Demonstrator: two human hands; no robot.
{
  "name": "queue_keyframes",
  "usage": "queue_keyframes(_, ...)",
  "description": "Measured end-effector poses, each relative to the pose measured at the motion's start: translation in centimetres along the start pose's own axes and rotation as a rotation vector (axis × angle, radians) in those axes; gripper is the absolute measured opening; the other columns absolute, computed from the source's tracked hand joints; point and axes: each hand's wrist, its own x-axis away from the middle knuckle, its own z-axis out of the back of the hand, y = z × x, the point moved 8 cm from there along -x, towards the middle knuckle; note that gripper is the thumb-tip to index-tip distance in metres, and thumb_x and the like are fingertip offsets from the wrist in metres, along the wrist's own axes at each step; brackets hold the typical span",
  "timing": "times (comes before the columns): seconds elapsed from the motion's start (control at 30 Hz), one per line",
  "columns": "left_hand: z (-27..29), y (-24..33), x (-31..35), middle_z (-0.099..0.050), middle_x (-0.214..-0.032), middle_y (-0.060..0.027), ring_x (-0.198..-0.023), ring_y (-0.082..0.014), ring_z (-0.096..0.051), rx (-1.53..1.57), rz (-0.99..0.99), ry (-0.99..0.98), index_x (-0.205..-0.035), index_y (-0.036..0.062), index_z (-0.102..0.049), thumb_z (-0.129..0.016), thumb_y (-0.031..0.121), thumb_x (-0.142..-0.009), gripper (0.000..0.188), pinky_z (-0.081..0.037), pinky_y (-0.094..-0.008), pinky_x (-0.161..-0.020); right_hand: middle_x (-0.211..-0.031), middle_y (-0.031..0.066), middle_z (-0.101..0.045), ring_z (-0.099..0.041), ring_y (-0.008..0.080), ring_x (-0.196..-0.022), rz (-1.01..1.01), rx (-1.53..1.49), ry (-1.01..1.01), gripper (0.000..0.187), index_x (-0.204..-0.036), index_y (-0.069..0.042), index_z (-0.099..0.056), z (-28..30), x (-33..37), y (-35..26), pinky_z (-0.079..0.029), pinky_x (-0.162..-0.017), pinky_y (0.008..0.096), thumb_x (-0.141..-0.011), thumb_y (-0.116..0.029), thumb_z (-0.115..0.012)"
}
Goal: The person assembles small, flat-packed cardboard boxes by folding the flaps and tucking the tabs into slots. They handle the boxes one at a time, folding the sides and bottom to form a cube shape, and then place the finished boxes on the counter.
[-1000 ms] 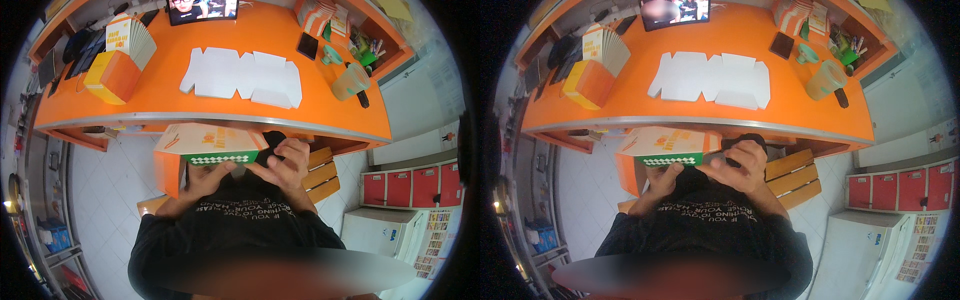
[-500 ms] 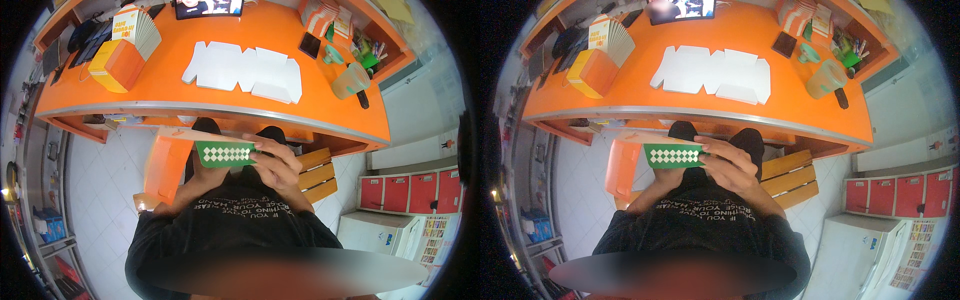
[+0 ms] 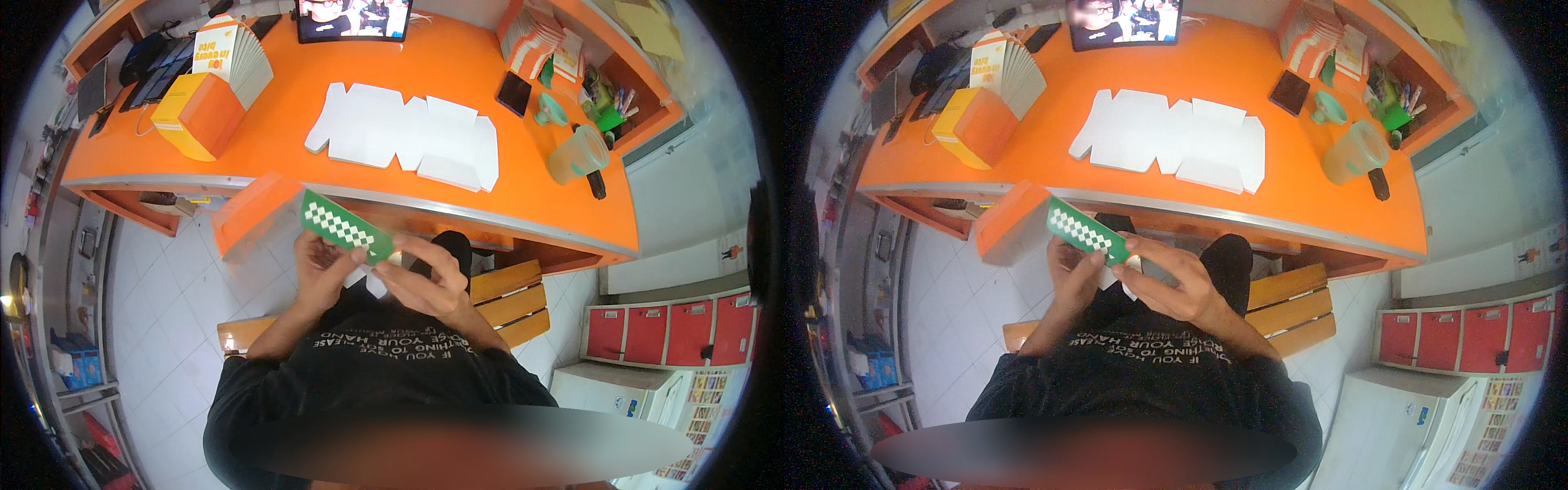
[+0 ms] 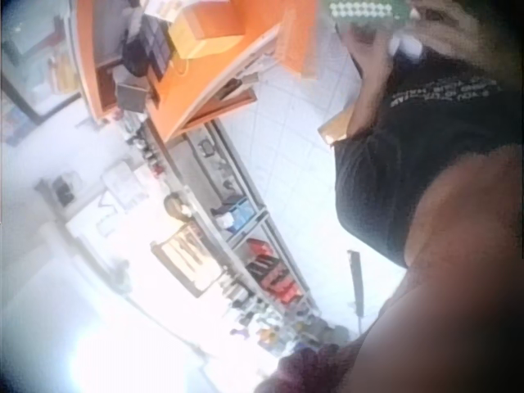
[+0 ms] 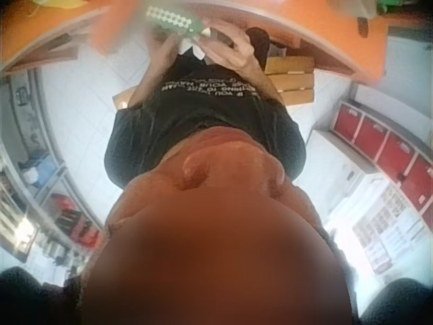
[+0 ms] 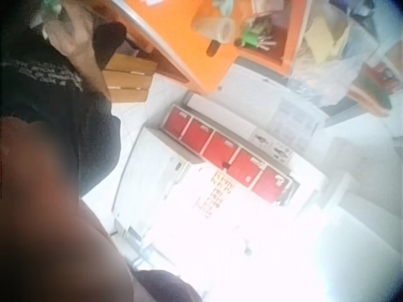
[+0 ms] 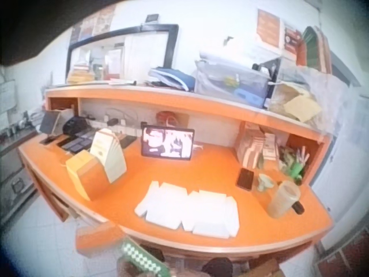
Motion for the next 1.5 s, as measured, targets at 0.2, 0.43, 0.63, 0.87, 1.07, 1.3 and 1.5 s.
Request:
queue_keyframes(0.2, 1.3, 0.8, 0.4, -0.052, -0.142, -0.0139, -0.130, -0.0259, -0.054, 0.340, -0.064, 0.066, -0.142, 0.0023, -0.039, -0.056, 0.028, -0.101, 0.051, -0.045, -0.0426, -0.111, -0.114, 0.0169, -0.068, -0.066, 0.0395, -0.110, -0.383, -0.014, -0.036, 0.030, -0.101, -0.001, -0.070, -0.4, 0.6, 4.5, -0.050, -0.098, 0.0474, -0.073, -0.002, -0.081)
queue_keyframes(0.43, -2.2, 1.1, 0.5, -0.036, -0.154, -0.0115, -0.139, -0.0248, -0.042, 0.464, 0.028, -0.048, -0.151, 0.0061, -0.027, -0.073, 0.062, -0.080, 0.101, -0.038, -0.0448, -0.113, -0.098, 0.0123, -0.069, -0.070, 0.0338, -0.106, -0.067, -0.267, 0.157, 0.020, -0.090, 0.000, -0.071, 0.7, 0.0, 2.2, -0.055, -0.089, 0.0489, -0.071, 0.001, -0.079)
queue_keyframes(0.63, -1.0, 3.2, 2.2, -0.059, -0.132, -0.0154, -0.122, -0.0243, -0.058, -0.068, 0.002, 0.034, -0.136, -0.0020, -0.051, -0.076, 0.035, -0.085, 0.068, -0.045, -0.0410, -0.103, -0.098, 0.0117, -0.069, -0.072, 0.0332, -0.098, 0.056, -0.244, 0.030, 0.021, -0.090, -0.002, -0.070, 0.2, -1.7, 0.3, -0.059, -0.078, 0.0432, -0.072, 0.003, -0.079)
queue_keyframes(0.87, -5.6, 7.4, 2.9, -0.072, -0.103, -0.0200, -0.091, -0.0330, -0.071, -1.001, -0.599, -0.246, -0.104, -0.0054, -0.069, -0.075, 0.002, -0.081, 0.025, -0.055, -0.0388, -0.083, -0.088, 0.0182, -0.069, -0.074, 0.0348, -0.084, 0.047, -0.240, 0.312, 0.012, -0.091, 0.006, -0.064, 1.8, -1.3, 0.3, -0.060, -0.071, 0.0446, -0.083, 0.005, -0.073)
queue_keyframes(1.07, -4.9, 8.1, 3.0, -0.072, -0.102, -0.0211, -0.091, -0.0322, -0.072, -1.032, -0.624, -0.108, -0.104, -0.0055, -0.068, -0.072, 0.003, -0.084, 0.022, -0.055, -0.0379, -0.082, -0.086, 0.0203, -0.071, -0.074, 0.0357, -0.082, -0.080, -0.343, 0.325, 0.012, -0.093, 0.008, -0.065, 1.3, -2.1, 0.7, -0.060, -0.071, 0.0449, -0.082, 0.011, -0.069)
queue_keyframes(1.3, -4.6, 7.3, 2.3, -0.068, -0.104, -0.0201, -0.088, -0.0293, -0.067, -1.051, -0.451, -0.113, -0.109, -0.0053, -0.063, -0.062, 0.006, -0.089, 0.022, -0.052, -0.0345, -0.079, -0.088, 0.0209, -0.072, -0.073, 0.0335, -0.080, -0.261, -0.224, 0.355, 0.018, -0.097, 0.009, -0.067, 0.8, -1.6, 1.6, -0.058, -0.070, 0.0411, -0.080, 0.013, -0.070)
queue_keyframes(1.5, -2.1, 5.4, 2.8, -0.065, -0.110, -0.0160, -0.098, -0.0214, -0.063, -0.528, -0.324, 0.061, -0.114, -0.0053, -0.058, -0.053, 0.014, -0.098, 0.026, -0.048, -0.0345, -0.086, -0.089, 0.0186, -0.073, -0.071, 0.0313, -0.083, -0.211, -0.263, 0.240, 0.018, -0.097, 0.008, -0.068, -0.6, -2.6, 2.1, -0.057, -0.073, 0.0371, -0.079, 0.012, -0.072)
